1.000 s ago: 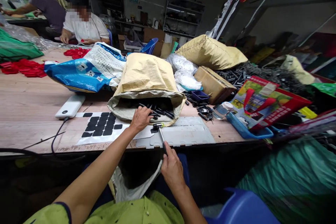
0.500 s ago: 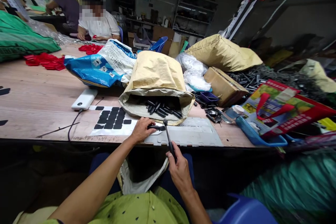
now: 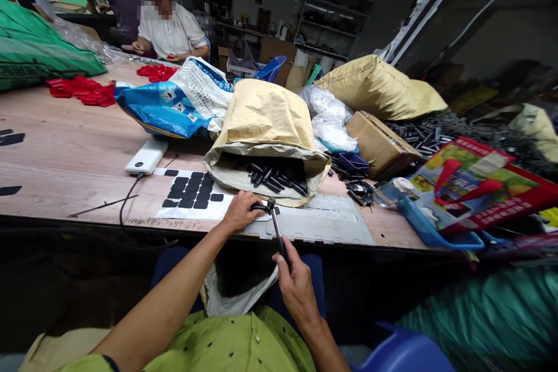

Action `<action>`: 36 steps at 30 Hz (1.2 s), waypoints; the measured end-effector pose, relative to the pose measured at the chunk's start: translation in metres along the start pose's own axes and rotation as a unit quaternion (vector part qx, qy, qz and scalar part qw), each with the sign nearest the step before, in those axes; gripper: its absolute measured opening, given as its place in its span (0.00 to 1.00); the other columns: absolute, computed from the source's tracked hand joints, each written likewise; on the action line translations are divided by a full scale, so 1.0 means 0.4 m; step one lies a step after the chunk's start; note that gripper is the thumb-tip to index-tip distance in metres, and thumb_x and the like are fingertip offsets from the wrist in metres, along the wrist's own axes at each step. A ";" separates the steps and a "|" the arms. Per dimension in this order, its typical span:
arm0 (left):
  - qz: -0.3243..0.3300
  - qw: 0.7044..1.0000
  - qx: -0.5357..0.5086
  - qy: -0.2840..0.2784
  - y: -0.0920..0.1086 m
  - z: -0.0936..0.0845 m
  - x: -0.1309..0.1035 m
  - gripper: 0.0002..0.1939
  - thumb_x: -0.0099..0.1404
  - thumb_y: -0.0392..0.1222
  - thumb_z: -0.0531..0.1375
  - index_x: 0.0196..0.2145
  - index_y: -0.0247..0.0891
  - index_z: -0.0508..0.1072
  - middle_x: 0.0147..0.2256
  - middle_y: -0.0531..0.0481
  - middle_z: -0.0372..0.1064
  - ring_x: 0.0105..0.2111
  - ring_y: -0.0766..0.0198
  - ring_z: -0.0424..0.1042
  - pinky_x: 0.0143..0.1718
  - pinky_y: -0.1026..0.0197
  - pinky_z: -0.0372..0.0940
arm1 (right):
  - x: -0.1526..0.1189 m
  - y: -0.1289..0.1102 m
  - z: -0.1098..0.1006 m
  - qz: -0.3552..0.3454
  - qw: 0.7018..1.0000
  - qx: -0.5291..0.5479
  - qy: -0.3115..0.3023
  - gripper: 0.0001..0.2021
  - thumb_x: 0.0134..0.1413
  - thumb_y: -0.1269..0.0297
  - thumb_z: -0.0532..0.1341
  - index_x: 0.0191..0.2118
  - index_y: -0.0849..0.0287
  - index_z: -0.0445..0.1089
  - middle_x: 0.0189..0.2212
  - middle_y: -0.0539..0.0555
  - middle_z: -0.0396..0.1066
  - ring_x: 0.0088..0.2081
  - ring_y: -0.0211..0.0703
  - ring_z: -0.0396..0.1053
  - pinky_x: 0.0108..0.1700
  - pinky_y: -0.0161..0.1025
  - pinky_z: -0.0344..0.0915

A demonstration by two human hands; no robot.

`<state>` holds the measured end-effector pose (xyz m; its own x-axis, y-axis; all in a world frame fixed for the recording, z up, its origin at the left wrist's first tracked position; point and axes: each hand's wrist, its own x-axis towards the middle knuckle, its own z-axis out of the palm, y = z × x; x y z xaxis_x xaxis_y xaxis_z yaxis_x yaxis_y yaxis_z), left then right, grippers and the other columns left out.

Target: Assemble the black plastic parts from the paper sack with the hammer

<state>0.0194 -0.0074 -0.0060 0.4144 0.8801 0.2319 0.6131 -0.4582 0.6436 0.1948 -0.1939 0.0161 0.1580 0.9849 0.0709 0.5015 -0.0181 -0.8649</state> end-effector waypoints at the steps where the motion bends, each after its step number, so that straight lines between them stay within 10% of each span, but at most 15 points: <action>1: -0.001 1.000 -0.003 -0.003 0.000 -0.001 0.000 0.10 0.60 0.43 0.67 0.41 0.42 0.80 0.38 0.49 0.72 0.42 0.55 0.64 0.46 0.55 0.59 | 0.001 -0.003 0.001 -0.001 1.000 0.005 0.000 0.26 0.66 0.59 0.55 0.66 0.60 0.63 0.46 0.57 0.78 0.42 0.44 0.77 0.45 0.36 0.72; 13: -0.014 0.999 -0.043 0.016 0.000 -0.005 0.000 0.14 0.56 0.40 0.69 0.41 0.42 0.75 0.39 0.51 0.74 0.41 0.56 0.66 0.44 0.56 0.61 | 0.009 -0.008 0.034 0.019 0.998 0.055 -0.003 0.27 0.63 0.57 0.58 0.65 0.57 0.65 0.45 0.56 0.79 0.37 0.45 0.76 0.42 0.39 0.74; 19: -0.010 0.999 -0.040 0.018 0.001 -0.008 -0.004 0.13 0.55 0.37 0.68 0.39 0.41 0.74 0.38 0.51 0.73 0.41 0.56 0.66 0.44 0.56 0.61 | 0.026 0.035 0.012 0.017 0.998 0.001 0.054 0.26 0.63 0.58 0.57 0.65 0.59 0.65 0.59 0.60 0.70 0.58 0.51 0.69 0.60 0.47 0.66; 36: 0.007 1.000 -0.016 -0.002 -0.014 -0.002 0.003 0.18 0.74 0.50 0.50 0.38 0.41 0.76 0.38 0.49 0.73 0.41 0.58 0.64 0.47 0.55 0.59 | 0.020 0.045 0.007 0.011 0.990 -0.132 0.050 0.26 0.65 0.65 0.51 0.67 0.61 0.61 0.57 0.62 0.71 0.57 0.50 0.70 0.59 0.46 0.66</action>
<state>0.0157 -0.0038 -0.0089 0.4258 0.8731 0.2377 0.5850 -0.4660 0.6638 0.2030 -0.1857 -0.0003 0.2479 0.9621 0.1137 0.6997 -0.0966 -0.7079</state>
